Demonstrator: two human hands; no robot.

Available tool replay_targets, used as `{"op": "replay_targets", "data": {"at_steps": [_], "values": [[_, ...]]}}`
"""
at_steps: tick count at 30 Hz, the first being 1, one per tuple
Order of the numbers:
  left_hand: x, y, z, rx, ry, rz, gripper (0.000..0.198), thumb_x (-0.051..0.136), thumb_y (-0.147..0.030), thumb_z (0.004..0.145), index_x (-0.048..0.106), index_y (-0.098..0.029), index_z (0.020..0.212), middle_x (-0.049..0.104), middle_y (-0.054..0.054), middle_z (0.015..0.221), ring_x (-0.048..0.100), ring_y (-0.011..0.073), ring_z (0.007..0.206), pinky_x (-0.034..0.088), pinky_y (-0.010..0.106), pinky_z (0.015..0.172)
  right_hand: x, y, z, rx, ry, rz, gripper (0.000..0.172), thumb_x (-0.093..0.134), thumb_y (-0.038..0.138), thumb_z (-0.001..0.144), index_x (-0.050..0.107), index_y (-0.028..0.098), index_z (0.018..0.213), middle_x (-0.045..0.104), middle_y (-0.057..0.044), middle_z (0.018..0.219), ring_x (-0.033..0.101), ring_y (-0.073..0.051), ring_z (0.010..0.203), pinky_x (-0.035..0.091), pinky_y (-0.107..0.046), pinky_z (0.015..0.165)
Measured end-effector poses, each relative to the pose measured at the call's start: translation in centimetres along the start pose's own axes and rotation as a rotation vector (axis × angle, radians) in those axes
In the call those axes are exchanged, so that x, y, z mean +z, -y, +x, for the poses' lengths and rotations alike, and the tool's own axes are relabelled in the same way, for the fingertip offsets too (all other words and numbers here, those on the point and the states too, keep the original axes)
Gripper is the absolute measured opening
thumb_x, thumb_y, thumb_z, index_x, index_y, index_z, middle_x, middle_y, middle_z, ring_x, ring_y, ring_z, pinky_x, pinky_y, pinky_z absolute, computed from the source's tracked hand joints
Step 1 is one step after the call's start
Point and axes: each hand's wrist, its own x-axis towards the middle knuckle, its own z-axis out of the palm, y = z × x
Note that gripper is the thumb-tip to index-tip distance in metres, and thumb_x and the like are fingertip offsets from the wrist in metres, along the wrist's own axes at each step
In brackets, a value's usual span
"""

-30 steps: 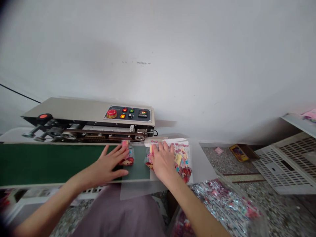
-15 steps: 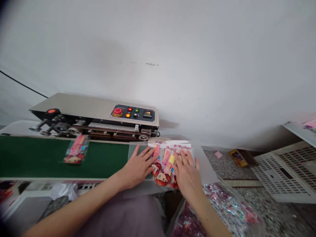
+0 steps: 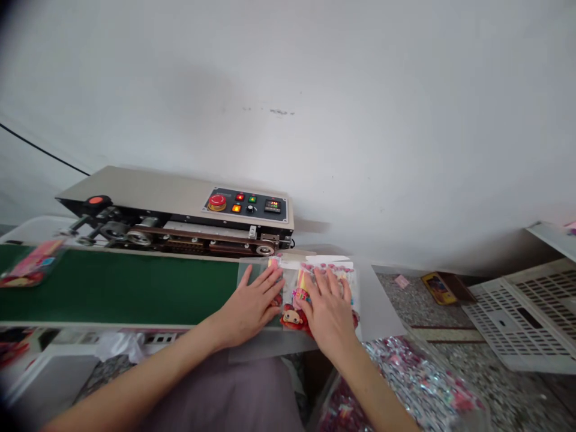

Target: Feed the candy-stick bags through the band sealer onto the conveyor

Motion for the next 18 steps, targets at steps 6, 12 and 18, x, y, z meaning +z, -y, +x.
{"op": "replay_targets", "data": {"at_steps": [6, 12, 18], "values": [[-2.2, 2.6, -2.0, -0.066, 0.071, -0.059, 0.053, 0.035, -0.041, 0.105, 0.036, -0.021, 0.155, 0.022, 0.009, 0.166, 0.015, 0.0271, 0.155, 0.009, 0.066, 0.121, -0.1, 2.4, 1.8, -0.039, 0.07, 0.085, 0.042, 0.043, 0.034, 0.102, 0.057, 0.026, 0.141, 0.048, -0.004, 0.154, 0.036, -0.038, 0.143, 0.025, -0.062, 0.115], [-5.0, 4.4, -3.9, -0.219, -0.019, -0.104, 0.058, 0.032, -0.054, 0.104, 0.052, -0.018, 0.144, 0.042, 0.014, 0.158, 0.027, 0.0333, 0.151, 0.01, 0.069, 0.119, -0.6, 3.9, 3.9, -0.009, 0.077, 0.131, 0.044, 0.04, 0.032, 0.103, 0.054, 0.025, 0.144, 0.048, -0.007, 0.154, 0.037, -0.037, 0.143, 0.024, -0.063, 0.114], [-4.1, 0.1, -1.2, -0.014, -0.09, -0.116, 0.041, 0.036, -0.027, 0.105, 0.055, -0.018, 0.14, 0.055, 0.011, 0.148, 0.047, 0.0254, 0.141, 0.029, 0.052, 0.12, -0.4, 0.5, 1.2, -0.013, -0.036, 0.017, 0.039, 0.042, 0.031, 0.102, 0.063, 0.023, 0.134, 0.057, -0.008, 0.147, 0.042, -0.035, 0.139, 0.028, -0.057, 0.113]]}}
